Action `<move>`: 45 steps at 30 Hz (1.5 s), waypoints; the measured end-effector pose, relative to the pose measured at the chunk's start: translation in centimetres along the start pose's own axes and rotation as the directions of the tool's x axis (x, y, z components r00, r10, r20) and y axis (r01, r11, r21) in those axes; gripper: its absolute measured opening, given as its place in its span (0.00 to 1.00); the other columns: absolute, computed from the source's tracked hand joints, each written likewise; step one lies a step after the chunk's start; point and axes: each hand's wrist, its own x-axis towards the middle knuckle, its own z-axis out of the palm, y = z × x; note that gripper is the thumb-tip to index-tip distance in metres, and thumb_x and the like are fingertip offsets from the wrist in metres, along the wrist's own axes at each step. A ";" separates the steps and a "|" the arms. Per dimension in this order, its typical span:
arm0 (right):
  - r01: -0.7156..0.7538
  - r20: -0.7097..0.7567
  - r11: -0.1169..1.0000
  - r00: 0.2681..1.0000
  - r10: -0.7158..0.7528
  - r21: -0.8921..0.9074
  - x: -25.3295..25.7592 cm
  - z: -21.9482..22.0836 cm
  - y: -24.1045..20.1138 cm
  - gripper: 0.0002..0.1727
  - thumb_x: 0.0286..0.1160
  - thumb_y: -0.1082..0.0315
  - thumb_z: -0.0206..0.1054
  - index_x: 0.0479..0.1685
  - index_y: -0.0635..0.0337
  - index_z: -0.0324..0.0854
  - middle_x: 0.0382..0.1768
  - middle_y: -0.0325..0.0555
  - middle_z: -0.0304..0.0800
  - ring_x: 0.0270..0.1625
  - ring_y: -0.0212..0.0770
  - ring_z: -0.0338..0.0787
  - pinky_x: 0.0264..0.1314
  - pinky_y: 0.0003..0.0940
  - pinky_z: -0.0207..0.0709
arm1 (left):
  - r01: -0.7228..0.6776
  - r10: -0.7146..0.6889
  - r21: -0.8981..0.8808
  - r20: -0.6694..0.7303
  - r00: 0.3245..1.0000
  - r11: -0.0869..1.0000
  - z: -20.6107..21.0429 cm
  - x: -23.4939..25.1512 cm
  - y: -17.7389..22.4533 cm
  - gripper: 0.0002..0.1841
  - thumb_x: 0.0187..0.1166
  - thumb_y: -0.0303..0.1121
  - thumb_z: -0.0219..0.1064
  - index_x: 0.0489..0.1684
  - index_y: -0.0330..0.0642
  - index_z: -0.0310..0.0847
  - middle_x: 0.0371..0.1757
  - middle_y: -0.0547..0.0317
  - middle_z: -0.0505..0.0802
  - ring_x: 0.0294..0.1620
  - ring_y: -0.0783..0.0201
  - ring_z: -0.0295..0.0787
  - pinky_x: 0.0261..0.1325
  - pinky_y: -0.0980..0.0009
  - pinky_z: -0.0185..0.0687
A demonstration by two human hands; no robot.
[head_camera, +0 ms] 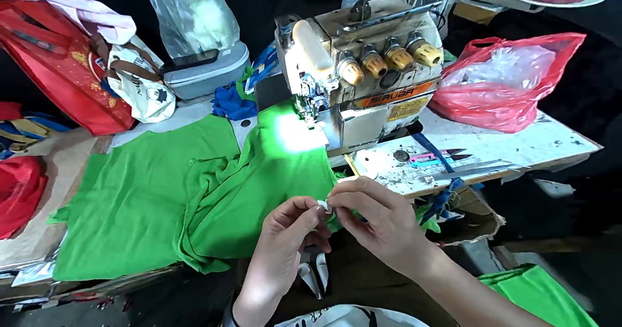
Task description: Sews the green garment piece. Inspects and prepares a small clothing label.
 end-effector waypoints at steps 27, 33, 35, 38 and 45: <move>-0.678 0.302 0.356 0.652 0.695 0.643 0.0 -0.8 -1.0 0.07 0.82 0.68 0.65 0.41 0.56 0.89 0.32 0.39 0.92 0.28 0.31 0.91 0.33 0.23 0.88 | -0.177 0.144 0.601 0.102 0.984 0.780 0.3 1.8 0.6 0.07 0.85 0.36 0.65 0.46 0.44 0.87 0.33 0.63 0.92 0.31 0.70 0.91 0.38 0.76 0.90; -0.701 0.376 0.392 0.675 0.635 0.596 0.4 -1.3 0.2 0.11 0.86 0.62 0.61 0.46 0.53 0.89 0.35 0.38 0.92 0.32 0.31 0.92 0.36 0.24 0.88 | -0.162 0.122 0.611 0.106 0.987 0.775 0.6 2.7 1.5 0.07 0.86 0.31 0.62 0.42 0.42 0.87 0.34 0.62 0.93 0.30 0.71 0.90 0.36 0.76 0.89; -0.709 0.393 0.446 0.687 0.611 0.546 0.8 -1.6 0.5 0.10 0.84 0.59 0.64 0.47 0.52 0.89 0.36 0.36 0.93 0.34 0.30 0.92 0.36 0.24 0.88 | -0.155 0.136 0.623 0.078 0.988 0.767 1.0 3.0 1.9 0.07 0.83 0.28 0.63 0.39 0.40 0.87 0.30 0.63 0.93 0.28 0.72 0.90 0.33 0.76 0.88; -0.670 0.347 0.548 0.736 0.581 0.502 1.1 -1.3 0.9 0.07 0.82 0.62 0.65 0.43 0.51 0.88 0.34 0.33 0.92 0.32 0.28 0.91 0.33 0.21 0.86 | -0.175 0.113 0.613 0.138 0.984 0.771 0.2 3.4 1.7 0.07 0.86 0.33 0.63 0.43 0.42 0.87 0.34 0.63 0.92 0.30 0.72 0.89 0.38 0.77 0.88; -0.606 0.297 0.595 0.788 0.539 0.528 1.4 -0.5 2.0 0.10 0.83 0.59 0.65 0.40 0.53 0.88 0.32 0.31 0.90 0.32 0.23 0.89 0.34 0.18 0.85 | -0.302 0.221 0.685 0.206 0.953 0.663 -0.2 4.2 2.2 0.08 0.85 0.33 0.63 0.44 0.41 0.87 0.37 0.67 0.92 0.30 0.79 0.86 0.33 0.83 0.84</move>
